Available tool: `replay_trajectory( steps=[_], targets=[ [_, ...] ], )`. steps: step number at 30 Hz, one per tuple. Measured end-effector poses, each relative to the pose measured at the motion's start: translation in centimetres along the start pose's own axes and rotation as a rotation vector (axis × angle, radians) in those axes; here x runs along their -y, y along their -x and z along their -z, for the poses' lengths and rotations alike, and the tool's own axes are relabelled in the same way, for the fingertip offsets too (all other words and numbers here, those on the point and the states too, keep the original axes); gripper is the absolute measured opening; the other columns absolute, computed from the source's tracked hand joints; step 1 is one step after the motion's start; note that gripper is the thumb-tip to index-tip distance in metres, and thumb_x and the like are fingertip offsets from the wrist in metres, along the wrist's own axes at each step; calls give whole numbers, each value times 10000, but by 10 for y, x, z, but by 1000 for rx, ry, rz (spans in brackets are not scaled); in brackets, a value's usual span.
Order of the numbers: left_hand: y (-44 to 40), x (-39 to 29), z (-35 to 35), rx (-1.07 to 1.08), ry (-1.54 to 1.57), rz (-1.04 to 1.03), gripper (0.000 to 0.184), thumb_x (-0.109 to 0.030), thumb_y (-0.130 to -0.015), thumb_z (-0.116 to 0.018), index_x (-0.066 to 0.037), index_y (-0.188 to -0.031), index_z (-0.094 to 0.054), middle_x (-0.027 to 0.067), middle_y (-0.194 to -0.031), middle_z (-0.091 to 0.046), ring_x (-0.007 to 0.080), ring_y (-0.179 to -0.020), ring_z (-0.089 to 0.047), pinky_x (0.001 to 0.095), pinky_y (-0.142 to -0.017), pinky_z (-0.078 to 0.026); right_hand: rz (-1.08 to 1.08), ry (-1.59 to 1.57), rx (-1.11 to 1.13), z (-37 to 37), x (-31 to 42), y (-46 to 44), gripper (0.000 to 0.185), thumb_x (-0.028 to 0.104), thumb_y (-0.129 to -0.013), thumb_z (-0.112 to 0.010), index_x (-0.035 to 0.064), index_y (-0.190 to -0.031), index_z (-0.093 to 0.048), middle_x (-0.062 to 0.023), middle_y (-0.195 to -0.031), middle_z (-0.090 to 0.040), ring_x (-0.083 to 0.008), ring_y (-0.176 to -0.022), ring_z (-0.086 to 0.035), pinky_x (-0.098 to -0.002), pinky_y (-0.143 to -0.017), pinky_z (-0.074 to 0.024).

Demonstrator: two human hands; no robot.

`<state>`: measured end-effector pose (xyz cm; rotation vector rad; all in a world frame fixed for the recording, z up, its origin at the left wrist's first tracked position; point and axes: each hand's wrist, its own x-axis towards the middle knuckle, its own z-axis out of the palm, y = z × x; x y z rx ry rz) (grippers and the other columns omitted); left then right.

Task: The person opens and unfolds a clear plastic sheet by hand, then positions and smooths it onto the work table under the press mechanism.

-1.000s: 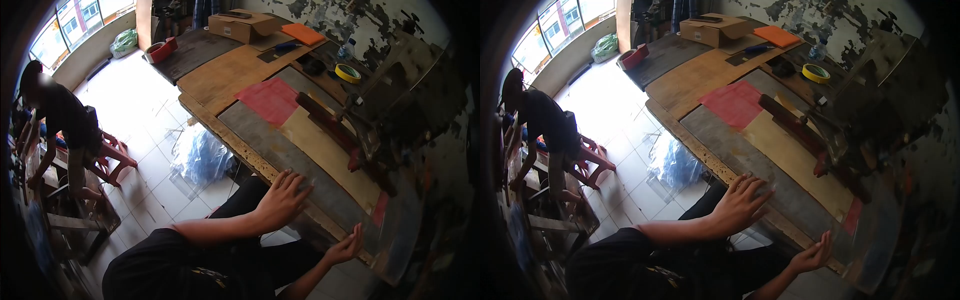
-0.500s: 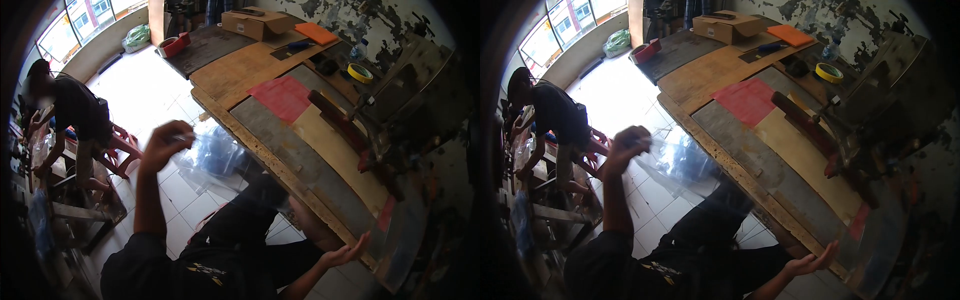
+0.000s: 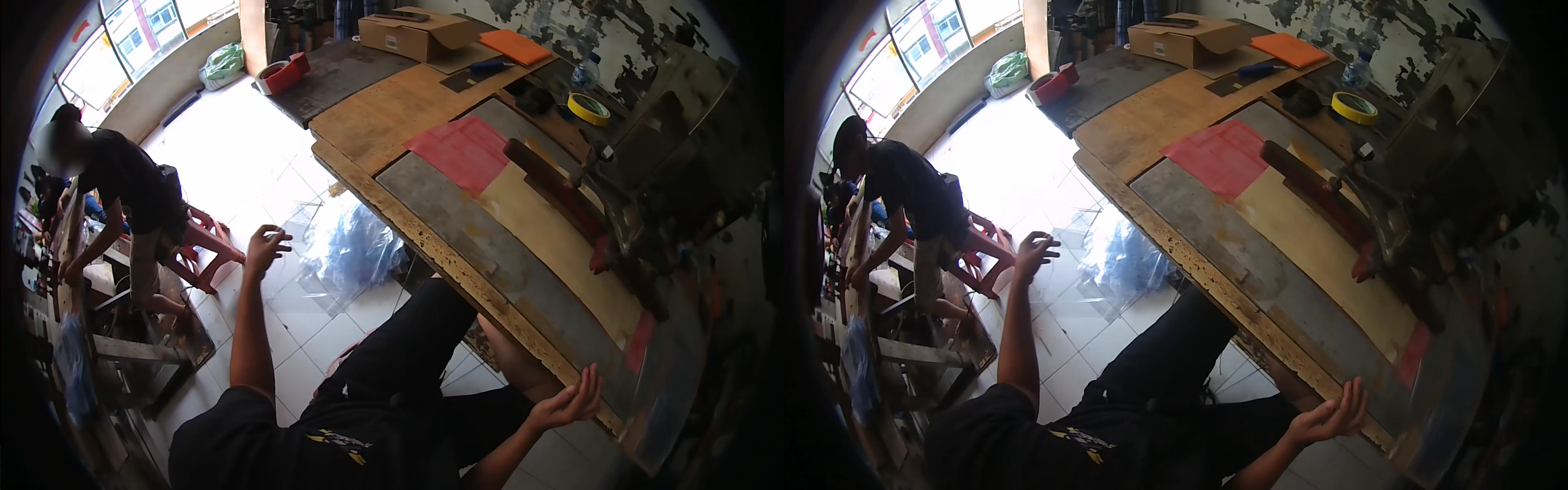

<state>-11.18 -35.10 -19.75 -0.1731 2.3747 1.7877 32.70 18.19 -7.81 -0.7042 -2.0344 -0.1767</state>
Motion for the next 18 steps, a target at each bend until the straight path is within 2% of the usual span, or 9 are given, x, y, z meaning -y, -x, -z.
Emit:
replay_trajectory(
  steps=[3, 5, 10, 11, 14, 15, 17, 18],
  targets=[
    [-20, 26, -50, 19, 98, 106, 276, -198, -1064, -647, -5, -1243, -563, 175, -1124, -778, 260, -883, -787, 365, -666, -620, -5, -14, 26, 2, 2, 0, 439, 285, -1128, -395, 16, -1304, -694, -105, -1373, -716, -365, -1341, -577, -550, -1169, -318],
    [-36, 46, -79, 7, 134, 165, 328, -169, -1062, -638, 10, -1316, -533, 182, -1152, -767, 275, -934, -785, 395, -689, -638, -7, -10, 28, 3, 3, 1, 434, 283, -1127, -401, 16, -1306, -693, -103, -1369, -718, -365, -1339, -580, -547, -1168, -321],
    [-67, 39, -108, -42, 359, 144, 418, -191, -1086, -593, 47, -1405, -467, 208, -1267, -735, 337, -1074, -765, 438, -837, -645, 3, -1, 7, 0, 1, 1, 433, 294, -1137, -405, 16, -1300, -694, -103, -1361, -721, -365, -1333, -587, -547, -1167, -324],
    [-70, 31, -109, -71, 366, 147, 464, -266, -1099, -596, 16, -1444, -463, 173, -1313, -732, 325, -1138, -747, 435, -917, -609, 3, 1, 7, 0, 2, 1, 433, 294, -1137, -405, 16, -1300, -694, -103, -1361, -721, -365, -1333, -587, -547, -1167, -324],
    [-88, 27, -100, -102, 448, 109, 462, -266, -1114, -573, 20, -1453, -443, 169, -1329, -726, 326, -1176, -731, 461, -954, -604, -5, 5, 9, -1, 3, 0, 437, 300, -1142, -401, 15, -1295, -695, -106, -1356, -723, -365, -1327, -591, -542, -1161, -336],
    [-96, 34, -97, -135, 491, 106, 447, -249, -1120, -561, 20, -1457, -443, 174, -1318, -727, 326, -1169, -733, 467, -952, -611, 2, -11, 4, -1, 3, 0, 439, 301, -1144, -399, 13, -1293, -695, -108, -1354, -724, -365, -1323, -593, -540, -1157, -343],
    [-115, 62, -88, -224, 640, 135, 464, -234, -1090, -616, -6, -1463, -463, 148, -1195, -747, 274, -1038, -744, 432, -906, -618, 9, -30, 1, -2, 4, -1, 441, 302, -1146, -397, 11, -1292, -695, -110, -1351, -724, -365, -1318, -596, -537, -1152, -351],
    [-119, 76, -85, -225, 639, 135, 464, -234, -1090, -616, -6, -1463, -463, 148, -1195, -747, 274, -1038, -744, 432, -906, -618, 5, -17, 2, -2, 4, -1, 442, 302, -1147, -396, 9, -1290, -695, -111, -1350, -724, -363, -1316, -597, -535, -1150, -356]
  ],
)
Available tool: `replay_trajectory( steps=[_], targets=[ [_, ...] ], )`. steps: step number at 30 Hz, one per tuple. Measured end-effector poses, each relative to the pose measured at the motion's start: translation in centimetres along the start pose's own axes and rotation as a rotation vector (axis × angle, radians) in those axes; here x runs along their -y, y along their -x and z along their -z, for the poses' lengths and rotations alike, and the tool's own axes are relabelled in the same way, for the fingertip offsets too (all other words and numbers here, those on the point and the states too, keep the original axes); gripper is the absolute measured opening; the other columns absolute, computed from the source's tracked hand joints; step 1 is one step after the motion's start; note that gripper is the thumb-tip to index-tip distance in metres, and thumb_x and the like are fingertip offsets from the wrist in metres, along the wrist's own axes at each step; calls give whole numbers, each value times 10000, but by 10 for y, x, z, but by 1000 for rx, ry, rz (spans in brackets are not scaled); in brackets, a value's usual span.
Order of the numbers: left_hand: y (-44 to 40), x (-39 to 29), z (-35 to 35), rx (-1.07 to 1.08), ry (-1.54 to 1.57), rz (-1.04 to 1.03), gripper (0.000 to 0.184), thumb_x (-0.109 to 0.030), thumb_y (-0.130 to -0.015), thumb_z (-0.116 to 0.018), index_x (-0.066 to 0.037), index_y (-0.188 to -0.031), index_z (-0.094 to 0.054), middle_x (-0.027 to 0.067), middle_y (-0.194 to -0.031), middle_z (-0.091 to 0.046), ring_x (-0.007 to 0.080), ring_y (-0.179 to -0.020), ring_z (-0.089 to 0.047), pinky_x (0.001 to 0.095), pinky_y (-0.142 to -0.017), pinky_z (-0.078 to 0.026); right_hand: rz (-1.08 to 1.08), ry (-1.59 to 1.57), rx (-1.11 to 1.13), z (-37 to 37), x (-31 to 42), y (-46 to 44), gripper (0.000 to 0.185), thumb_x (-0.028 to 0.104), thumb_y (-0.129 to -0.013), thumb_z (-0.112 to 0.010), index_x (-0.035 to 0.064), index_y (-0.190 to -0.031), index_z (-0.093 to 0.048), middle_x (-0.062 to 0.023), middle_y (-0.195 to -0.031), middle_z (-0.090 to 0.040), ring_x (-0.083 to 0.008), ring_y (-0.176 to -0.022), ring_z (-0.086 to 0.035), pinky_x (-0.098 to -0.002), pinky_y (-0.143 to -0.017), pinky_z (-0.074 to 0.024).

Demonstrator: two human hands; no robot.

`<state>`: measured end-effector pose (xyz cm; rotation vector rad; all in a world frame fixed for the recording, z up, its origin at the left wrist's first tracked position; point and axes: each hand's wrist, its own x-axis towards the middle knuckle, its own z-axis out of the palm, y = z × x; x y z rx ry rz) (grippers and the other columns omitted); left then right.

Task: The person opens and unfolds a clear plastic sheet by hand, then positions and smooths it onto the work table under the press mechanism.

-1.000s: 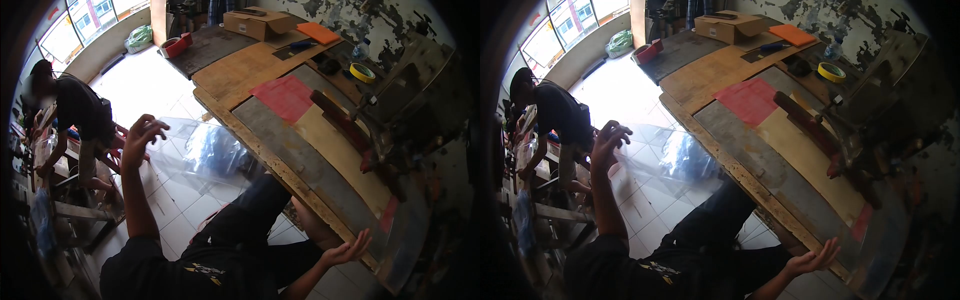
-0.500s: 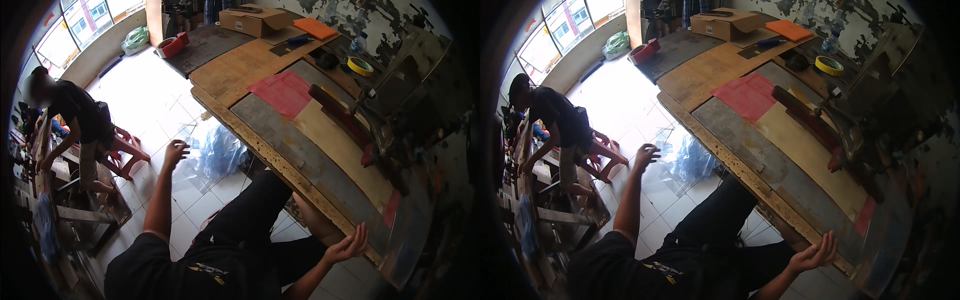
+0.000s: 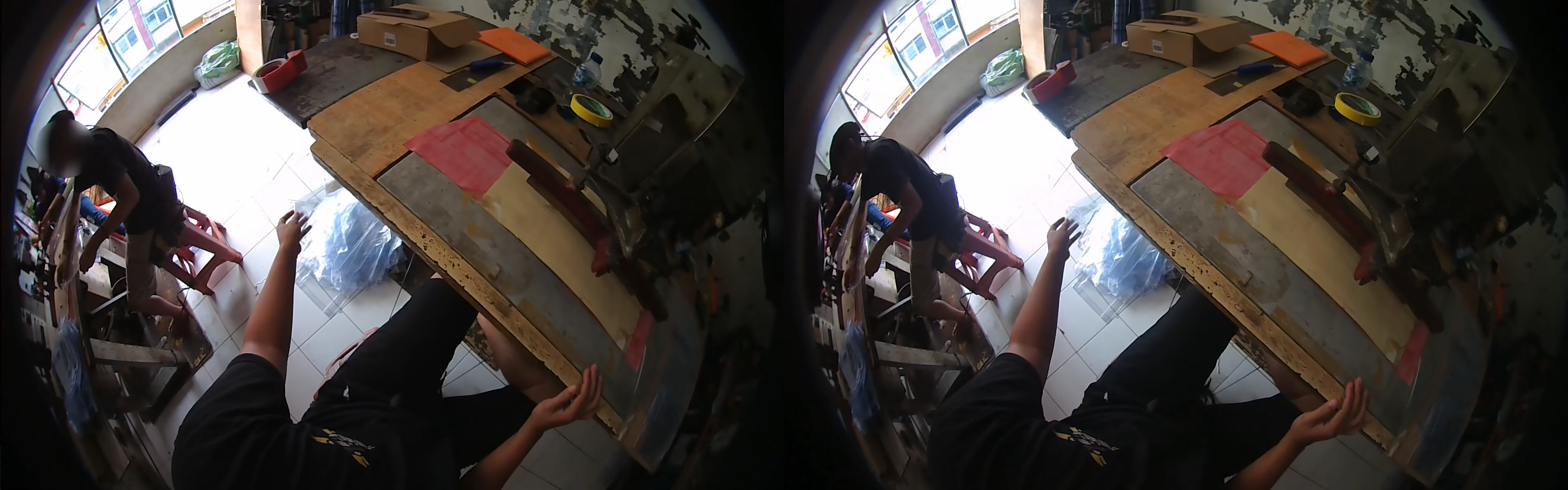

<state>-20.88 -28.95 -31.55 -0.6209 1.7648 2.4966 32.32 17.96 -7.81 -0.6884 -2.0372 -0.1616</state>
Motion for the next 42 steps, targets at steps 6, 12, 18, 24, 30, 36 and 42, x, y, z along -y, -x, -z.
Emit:
replay_trajectory(
  steps=[6, 12, 18, 24, 30, 36, 42],
  targets=[
    [14, 122, 98, -186, -768, 96, 680, -314, -879, -810, 9, -1409, -533, 269, -1313, -673, 368, -1220, -662, 427, -1039, -525, 4, 15, -14, -3, -3, 1, 433, 296, -1148, -396, 13, -1283, -694, -108, -1336, -729, -345, -1290, -608, -536, -1143, -363],
    [170, 229, 147, 243, -1433, 391, 791, -486, -909, -802, -27, -1490, -522, 241, -1342, -670, 372, -1212, -669, 476, -946, -581, -2, 49, -23, -4, -1, 1, 423, 289, -1142, -398, 19, -1273, -695, -103, -1324, -732, -335, -1273, -613, -538, -1139, -363],
    [221, 279, 161, 706, -1363, 581, 650, -470, -919, -745, 60, -1293, -707, 275, -1273, -726, 430, -1222, -679, 468, -1045, -531, 5, 36, -27, -3, -3, 1, 427, 289, -1135, -403, 7, -1266, -696, -112, -1326, -731, -355, -1279, -605, -536, -1140, -365],
    [198, 132, 41, 780, -819, 702, 481, -466, -1066, -610, -141, -1419, -641, 61, -1288, -730, 225, -1148, -694, 430, -940, -575, -8, 9, -21, -3, -3, 2, 427, 275, -1136, -396, -4, -1278, -687, -127, -1337, -722, -374, -1286, -592, -530, -1140, -382],
    [278, -155, -114, 1625, -221, 266, 621, -358, -998, -704, 53, -1434, -543, 80, -919, -695, 117, -743, -620, 265, -655, -480, -20, 19, -44, -5, 3, -1, 412, 242, -1130, -398, -9, -1257, -699, -118, -1306, -736, -354, -1242, -622, -518, -1134, -383],
    [410, -271, -193, 2344, 581, -62, 751, -416, -916, -831, 49, -1444, -568, 169, -959, -771, 278, -748, -759, 363, -635, -626, -26, 15, -29, -4, 1, 1, 401, 241, -1120, -397, -2, -1231, -697, -135, -1309, -722, -367, -1269, -601, -556, -1166, -333],
    [485, -259, -233, 2109, 990, -208, 517, -348, -997, -727, -30, -1401, -667, 126, -768, -710, 112, -496, -628, 212, -382, -423, -89, 57, -13, 2, -2, 1, 403, 318, -1083, -459, 52, -1219, -729, -84, -1304, -739, -333, -1276, -603, -525, -1133, -368]
  ],
)
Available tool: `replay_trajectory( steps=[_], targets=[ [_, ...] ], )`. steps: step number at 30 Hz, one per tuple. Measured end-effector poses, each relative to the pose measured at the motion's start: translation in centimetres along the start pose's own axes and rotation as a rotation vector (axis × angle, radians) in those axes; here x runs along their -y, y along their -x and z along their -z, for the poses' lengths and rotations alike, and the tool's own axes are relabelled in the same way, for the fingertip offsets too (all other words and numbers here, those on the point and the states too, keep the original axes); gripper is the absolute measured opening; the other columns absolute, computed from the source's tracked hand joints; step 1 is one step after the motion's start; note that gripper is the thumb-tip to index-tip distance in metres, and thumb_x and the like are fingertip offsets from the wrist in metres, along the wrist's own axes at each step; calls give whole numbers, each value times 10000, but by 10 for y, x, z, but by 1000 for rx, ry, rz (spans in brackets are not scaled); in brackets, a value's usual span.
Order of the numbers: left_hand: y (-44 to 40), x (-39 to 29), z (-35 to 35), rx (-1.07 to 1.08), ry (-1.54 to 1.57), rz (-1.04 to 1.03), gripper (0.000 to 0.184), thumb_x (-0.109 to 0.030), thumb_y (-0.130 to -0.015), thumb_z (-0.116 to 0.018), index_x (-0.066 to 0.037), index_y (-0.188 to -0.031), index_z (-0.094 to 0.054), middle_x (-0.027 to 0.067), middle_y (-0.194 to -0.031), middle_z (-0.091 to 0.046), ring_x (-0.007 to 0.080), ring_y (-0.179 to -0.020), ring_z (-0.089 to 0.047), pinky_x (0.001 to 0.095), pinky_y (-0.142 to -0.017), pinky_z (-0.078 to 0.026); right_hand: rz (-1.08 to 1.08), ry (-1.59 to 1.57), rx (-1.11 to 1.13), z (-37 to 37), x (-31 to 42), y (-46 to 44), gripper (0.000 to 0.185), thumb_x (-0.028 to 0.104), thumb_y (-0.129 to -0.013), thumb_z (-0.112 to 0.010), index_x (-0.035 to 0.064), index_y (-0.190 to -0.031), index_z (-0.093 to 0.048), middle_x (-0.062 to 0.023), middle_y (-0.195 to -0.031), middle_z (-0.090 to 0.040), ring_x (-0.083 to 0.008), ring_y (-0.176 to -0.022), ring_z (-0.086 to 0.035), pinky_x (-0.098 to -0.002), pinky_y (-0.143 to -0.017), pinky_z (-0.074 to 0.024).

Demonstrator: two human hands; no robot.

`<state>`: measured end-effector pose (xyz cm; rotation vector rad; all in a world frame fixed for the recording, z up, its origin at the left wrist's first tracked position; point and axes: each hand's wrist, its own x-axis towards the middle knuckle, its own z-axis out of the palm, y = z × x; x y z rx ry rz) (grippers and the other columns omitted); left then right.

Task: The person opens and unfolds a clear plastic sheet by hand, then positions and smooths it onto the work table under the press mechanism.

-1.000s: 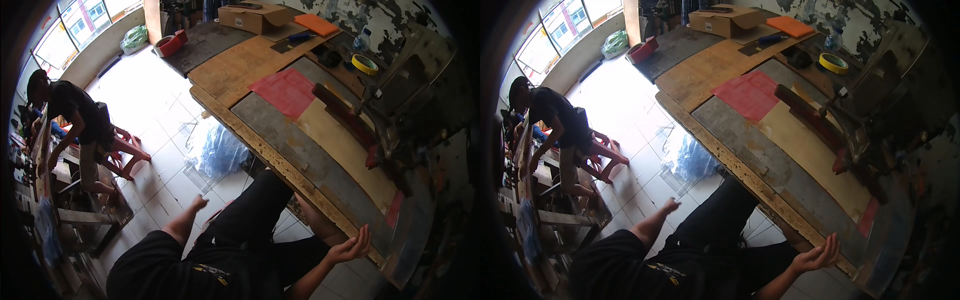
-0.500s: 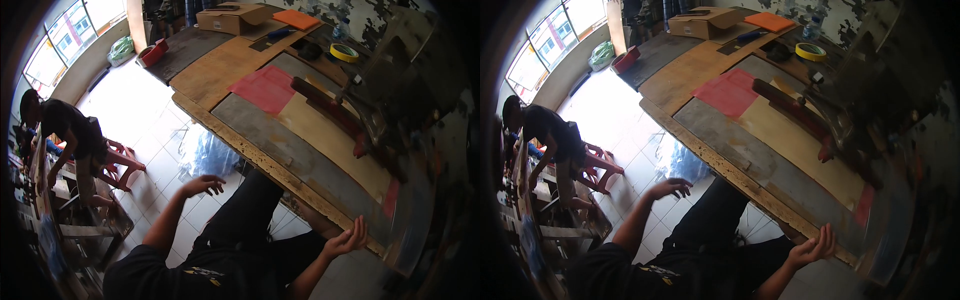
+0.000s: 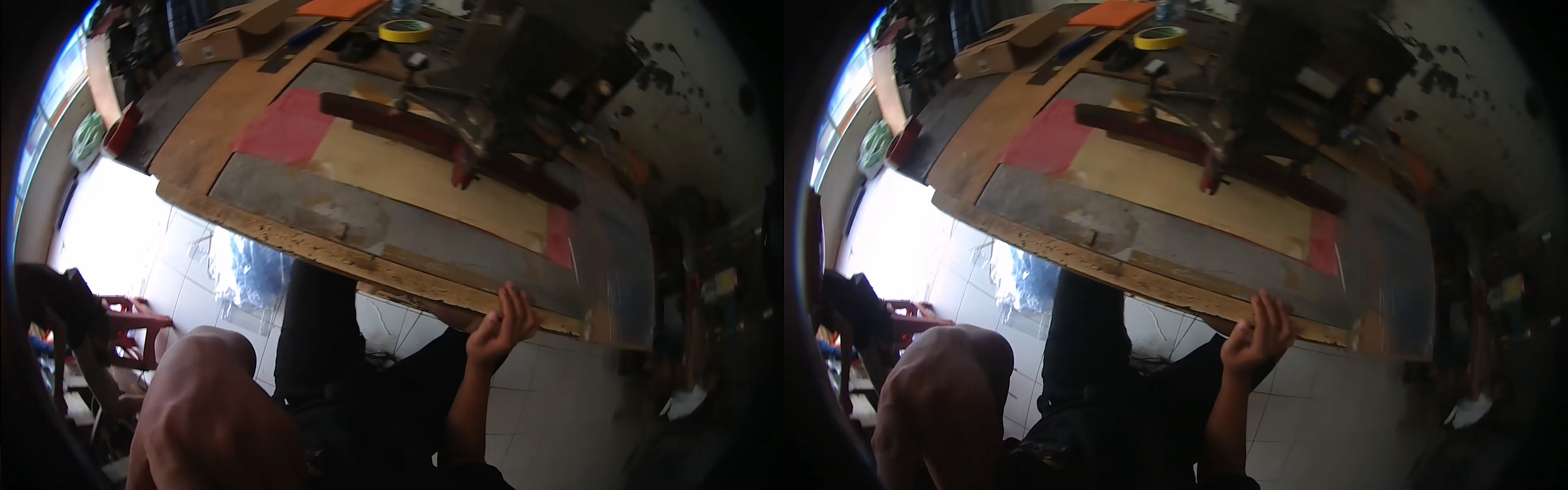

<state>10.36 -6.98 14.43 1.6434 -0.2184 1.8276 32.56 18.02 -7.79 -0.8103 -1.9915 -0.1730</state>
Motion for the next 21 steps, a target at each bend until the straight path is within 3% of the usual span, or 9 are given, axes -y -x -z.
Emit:
replay_trajectory(
  steps=[3, 5, 8, 21],
  targets=[
    [-9, 14, 12, 20, 6, -35, 499, -345, -1000, -722, -40, -1392, -673, 117, -761, -698, 109, -492, -615, 215, -383, -411, -20, -62, -7, -2, 0, 4, 406, 336, -1075, -471, 64, -1206, -744, -60, -1293, -750, -305, -1269, -603, -492, -1117, -374],
    [-14, 17, 15, 23, -3, -56, 487, -343, -1002, -719, -46, -1386, -678, 111, -756, -691, 107, -489, -607, 216, -384, -403, -7, -76, 12, -4, -2, 6, 425, 318, -1081, -468, 22, -1233, -732, -98, -1309, -736, -325, -1301, -579, -484, -1167, -318],
    [-18, 23, 20, 34, -13, -91, 469, -339, -1005, -714, -55, -1377, -684, 102, -749, -679, 103, -485, -594, 218, -385, -391, -1, -60, -56, -9, 0, 2, 418, 352, -1073, -470, 68, -1194, -752, -43, -1265, -763, -275, -1267, -592, -465, -1099, -365],
    [-24, 31, 34, 45, -31, -172, 394, -325, -1019, -694, -95, -1338, -711, 62, -717, -629, 89, -468, -540, 228, -391, -338, 17, -41, -104, -16, -2, 3, 426, 367, -1080, -445, 86, -1166, -754, -21, -1233, -772, -249, -1246, -585, -442, -1081, -363]
  ],
)
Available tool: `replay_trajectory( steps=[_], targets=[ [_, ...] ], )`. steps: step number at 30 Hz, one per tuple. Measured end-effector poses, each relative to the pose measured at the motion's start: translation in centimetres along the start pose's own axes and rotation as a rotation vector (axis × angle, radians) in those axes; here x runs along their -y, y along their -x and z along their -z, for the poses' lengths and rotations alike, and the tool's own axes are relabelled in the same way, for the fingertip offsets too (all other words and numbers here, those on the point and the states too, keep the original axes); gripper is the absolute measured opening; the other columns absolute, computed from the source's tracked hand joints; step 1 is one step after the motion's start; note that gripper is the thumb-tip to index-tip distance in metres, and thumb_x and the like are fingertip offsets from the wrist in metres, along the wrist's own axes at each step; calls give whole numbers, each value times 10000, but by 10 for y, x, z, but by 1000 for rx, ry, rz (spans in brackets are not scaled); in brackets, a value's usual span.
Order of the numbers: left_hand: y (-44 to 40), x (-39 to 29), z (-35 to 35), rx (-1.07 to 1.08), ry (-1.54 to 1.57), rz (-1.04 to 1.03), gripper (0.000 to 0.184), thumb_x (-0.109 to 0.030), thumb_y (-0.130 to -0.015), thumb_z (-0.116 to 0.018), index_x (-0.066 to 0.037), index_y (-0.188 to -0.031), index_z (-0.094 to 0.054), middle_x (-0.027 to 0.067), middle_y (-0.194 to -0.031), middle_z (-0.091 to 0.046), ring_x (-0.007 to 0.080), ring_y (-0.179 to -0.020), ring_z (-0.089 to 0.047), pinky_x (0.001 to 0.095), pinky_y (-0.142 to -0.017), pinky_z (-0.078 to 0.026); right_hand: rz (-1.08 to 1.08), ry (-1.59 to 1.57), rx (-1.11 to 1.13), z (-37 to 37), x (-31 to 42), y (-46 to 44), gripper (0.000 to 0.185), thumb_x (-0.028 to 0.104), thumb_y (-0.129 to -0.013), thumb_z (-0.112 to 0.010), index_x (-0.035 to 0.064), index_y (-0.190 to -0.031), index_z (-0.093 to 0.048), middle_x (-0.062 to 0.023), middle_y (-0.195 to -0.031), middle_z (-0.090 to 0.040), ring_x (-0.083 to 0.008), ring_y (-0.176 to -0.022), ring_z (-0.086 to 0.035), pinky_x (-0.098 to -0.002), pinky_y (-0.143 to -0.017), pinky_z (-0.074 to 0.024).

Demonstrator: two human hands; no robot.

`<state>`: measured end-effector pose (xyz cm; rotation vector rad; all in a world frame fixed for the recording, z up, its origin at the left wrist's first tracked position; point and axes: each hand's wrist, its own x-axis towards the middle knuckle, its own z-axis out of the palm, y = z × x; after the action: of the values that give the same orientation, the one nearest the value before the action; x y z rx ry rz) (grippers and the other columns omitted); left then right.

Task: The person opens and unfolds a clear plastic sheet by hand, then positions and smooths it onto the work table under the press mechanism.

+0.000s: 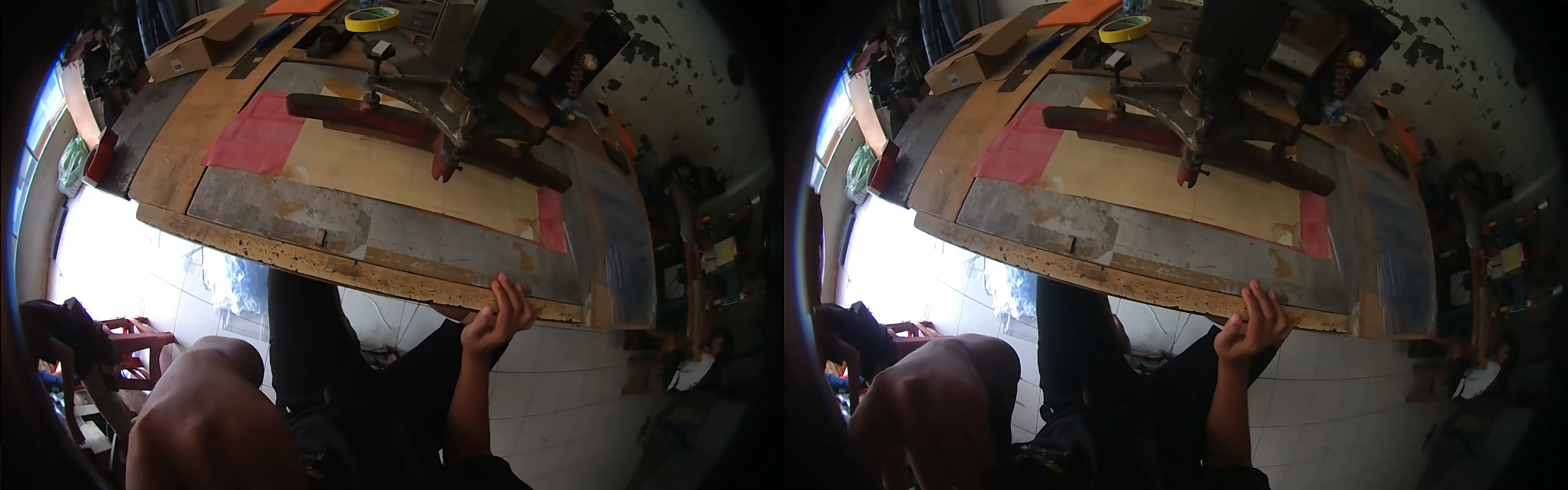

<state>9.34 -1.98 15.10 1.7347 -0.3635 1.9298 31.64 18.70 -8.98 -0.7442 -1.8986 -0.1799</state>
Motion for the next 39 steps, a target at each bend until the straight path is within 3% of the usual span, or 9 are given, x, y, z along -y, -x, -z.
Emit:
replay_trajectory(
  steps=[9, 11, 21, 29, 33, 34, 35, 37, 39],
  targets=[
    [-4, 5, 6, 15, 7, -29, 346, -316, -1028, -679, -123, -1311, -730, 35, -695, -595, 80, -456, -502, 235, -396, -302, -5, -35, 26, 1, 1, 0, 445, 348, -1083, -456, 19, -1164, -745, -95, -1238, -760, -312, -1249, -583, -480, -1147, -330],
    [-5, 5, 5, 11, -6, -36, 336, -314, -1030, -676, -129, -1305, -734, 29, -690, -587, 78, -453, -493, 236, -396, -294, -18, -3, -3, 0, 2, -1, 411, 354, -1075, -448, 89, -1156, -752, -25, -1230, -774, -261, -1230, -594, -451, -1084, -352],
    [-10, 11, 8, 13, -12, -70, 291, -303, -1040, -660, -159, -1275, -755, -2, -666, -549, 67, -440, -451, 244, -401, -253, -15, -1, -5, 1, 1, -1, 418, 362, -1080, -442, 93, -1165, -751, -23, -1220, -776, -254, -1237, -601, -452, -1090, -341],
    [-13, 16, 8, -1, -59, -115, 262, -294, -1049, -648, -184, -1250, -772, -26, -646, -518, 58, -429, -418, 250, -405, -221, -45, -24, -4, -2, 0, 4, 413, 369, -1082, -440, 108, -1174, -747, -16, -1221, -776, -252, -1272, -589, -480, -1189, -233],
    [-13, 25, 16, -47, -141, -234, 250, -290, -1053, -641, -196, -1238, -780, -38, -636, -502, 54, -424, -401, 252, -407, -204, -47, -5, 1, -2, -1, 6, 415, 369, -1083, -436, 110, -1174, -747, -12, -1218, -777, -250, -1277, -585, -484, -1186, -238],
    [-9, -5, 35, 302, 131, 465, 269, -346, -1024, -728, -173, -1226, -772, -27, -693, -603, 59, -432, -455, 260, -394, -263, -40, -6, -9, -4, -2, 7, 419, 369, -1084, -433, 107, -1176, -747, -12, -1216, -777, -249, -1275, -585, -483, -1185, -238],
    [6, -14, 39, 180, -2, 457, 234, -294, -989, -757, -83, -1088, -777, 61, -798, -693, 139, -573, -596, 289, -503, -416, -33, -9, -20, -5, -2, 6, 422, 368, -1085, -430, 105, -1178, -747, -13, -1214, -778, -249, -1273, -584, -483, -1184, -237],
    [33, -9, 51, -25, -263, 477, 270, -253, -948, -797, 15, -922, -768, 130, -843, -769, 218, -646, -712, 316, -567, -543, -25, -16, -31, -6, -2, 5, 429, 372, -1086, -428, 103, -1183, -747, -13, -1218, -778, -247, -1265, -585, -482, -1179, -243],
    [42, -3, 67, -136, -688, 677, 224, -217, -893, -834, -7, -890, -757, 92, -776, -741, 214, -596, -683, 335, -557, -529, -15, -22, -50, -6, -2, 4, 435, 376, -1088, -425, 100, -1187, -747, -13, -1221, -777, -245, -1258, -587, -481, -1173, -248]
  ],
)
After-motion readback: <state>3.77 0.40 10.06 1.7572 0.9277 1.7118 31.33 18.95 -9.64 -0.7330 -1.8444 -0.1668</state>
